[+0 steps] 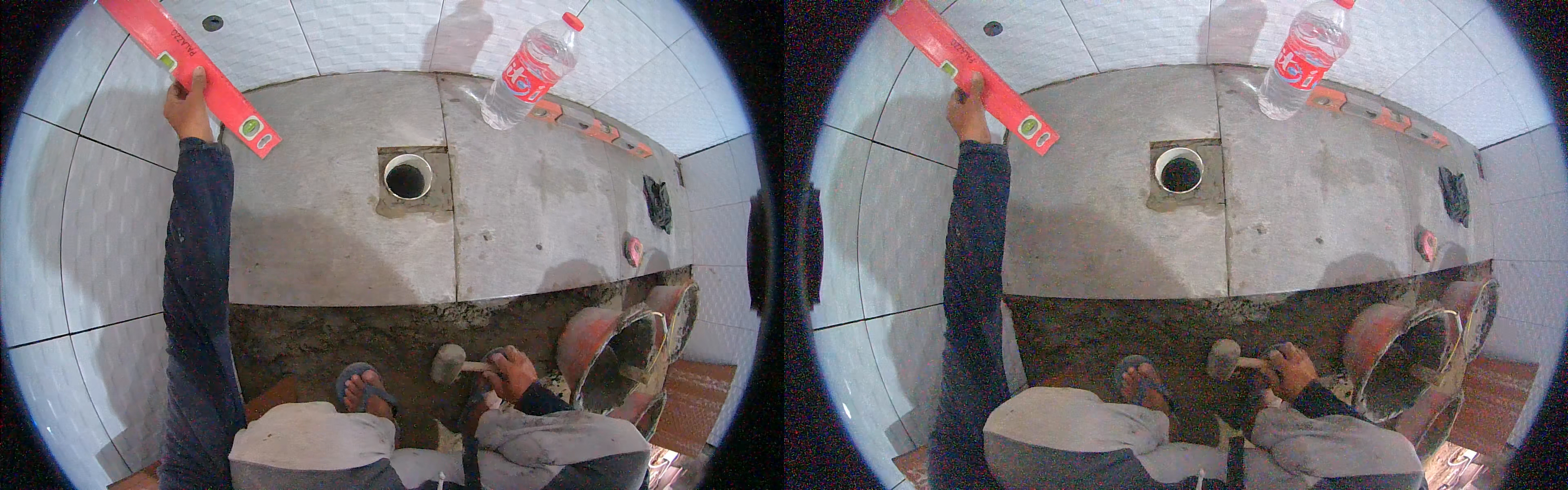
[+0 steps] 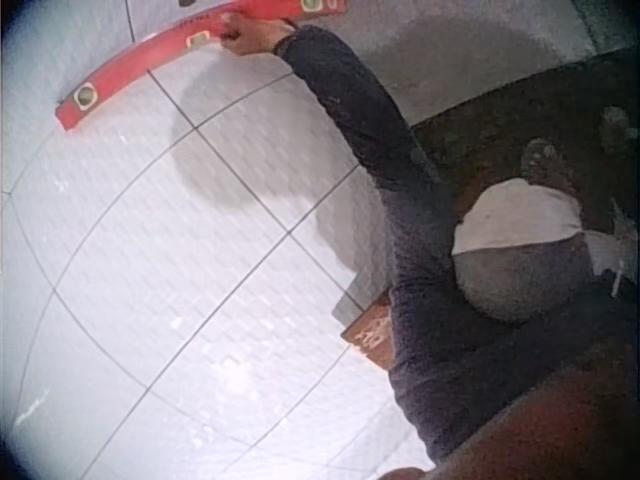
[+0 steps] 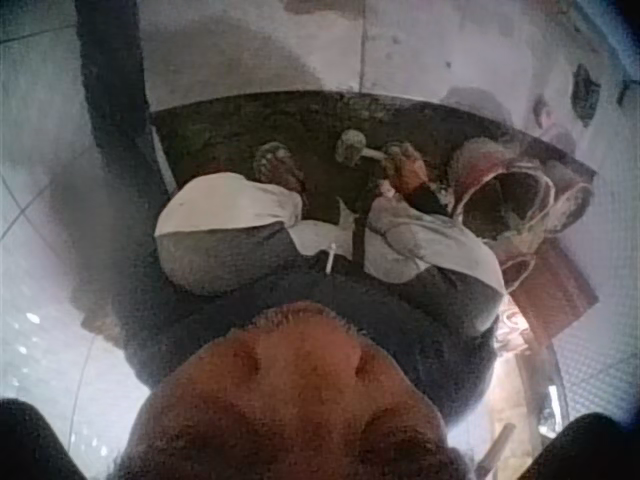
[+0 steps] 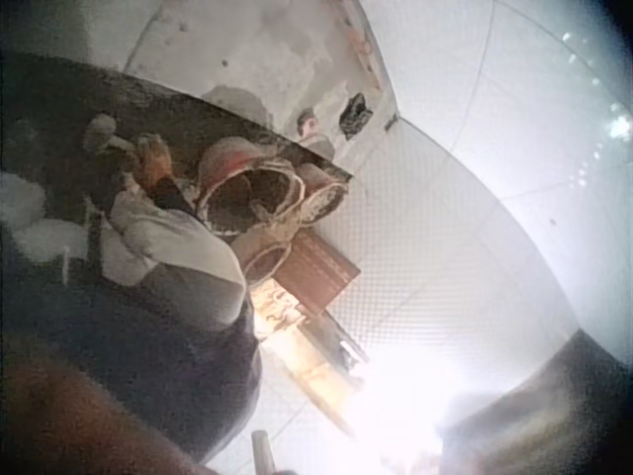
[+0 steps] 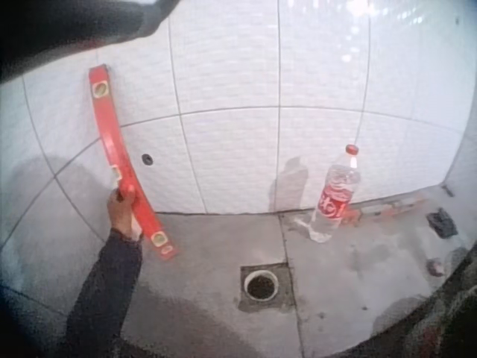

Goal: The person installs floor tiles in a tiled room, using a rubber mallet to tap tiles into place and a spirit level to check alignment. They apply cement mortar around a floor drain using a trowel and mark a tile with a red marker before placing it. The person also pours cement from a bucket onto the floor to prepare the surface.

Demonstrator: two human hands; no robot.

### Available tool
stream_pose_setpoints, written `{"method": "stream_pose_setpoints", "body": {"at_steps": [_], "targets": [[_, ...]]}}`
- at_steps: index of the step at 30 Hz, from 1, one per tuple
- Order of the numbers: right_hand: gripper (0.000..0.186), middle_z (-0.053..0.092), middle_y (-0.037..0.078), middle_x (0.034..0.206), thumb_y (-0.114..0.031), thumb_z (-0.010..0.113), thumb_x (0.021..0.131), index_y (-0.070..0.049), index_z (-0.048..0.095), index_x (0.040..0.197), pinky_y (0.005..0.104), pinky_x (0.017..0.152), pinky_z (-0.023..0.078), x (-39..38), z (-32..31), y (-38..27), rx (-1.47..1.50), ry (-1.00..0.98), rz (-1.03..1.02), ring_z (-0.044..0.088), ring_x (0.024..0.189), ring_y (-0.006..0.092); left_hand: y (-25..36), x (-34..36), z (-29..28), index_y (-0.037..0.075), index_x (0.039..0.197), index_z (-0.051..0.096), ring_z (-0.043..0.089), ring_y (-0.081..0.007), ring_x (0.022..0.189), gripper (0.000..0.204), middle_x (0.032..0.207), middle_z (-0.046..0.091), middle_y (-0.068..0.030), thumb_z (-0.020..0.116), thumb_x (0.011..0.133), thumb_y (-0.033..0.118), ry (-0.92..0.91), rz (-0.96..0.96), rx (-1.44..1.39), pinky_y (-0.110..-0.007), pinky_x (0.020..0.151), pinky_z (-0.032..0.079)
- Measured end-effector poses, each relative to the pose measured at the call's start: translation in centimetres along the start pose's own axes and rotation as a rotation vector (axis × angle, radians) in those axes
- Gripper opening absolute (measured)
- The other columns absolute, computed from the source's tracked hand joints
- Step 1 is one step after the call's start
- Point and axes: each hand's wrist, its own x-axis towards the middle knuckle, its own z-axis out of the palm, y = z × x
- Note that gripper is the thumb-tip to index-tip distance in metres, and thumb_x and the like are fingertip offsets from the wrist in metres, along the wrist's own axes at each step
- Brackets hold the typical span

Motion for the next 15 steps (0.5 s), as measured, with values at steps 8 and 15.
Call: {"method": "stream_pose_setpoints", "body": {"at_steps": [8,15], "targets": [[0.034,0.055,0.019,0.107,-0.028,0.069,0.082,-0.015,0.062,0.113,0.052,0.075,0.05,0.4,-0.1,-0.3,-0.076,-0.108,-0.047,0.058,0.09,0.0418,2.0,-14.3,6.1,0.005,0.115,0.062,0.058,-0.0305,0.11,0.032,0.115,0.065,-0.0117,0.066,0.084,0.011,-0.242,0.629,0.197,-0.042,0.1,0.04],[0.035,0.063,0.018,0.106,-0.031,0.065,0.088,-0.01,0.06,0.116,0.0531,0.066,0.053,-0.1,0.1,-0.3,0.015,-0.192,-0.082,0.064,0.083,0.0403,0.2,-22.6,24.1,0.012,0.134,0.055,0.035,-0.0223,0.14,0.047,0.148,0.045,-0.0085,0.047,0.097,0.04,-0.987,0.77,0.515,-0.059,0.112,0.024]]}}
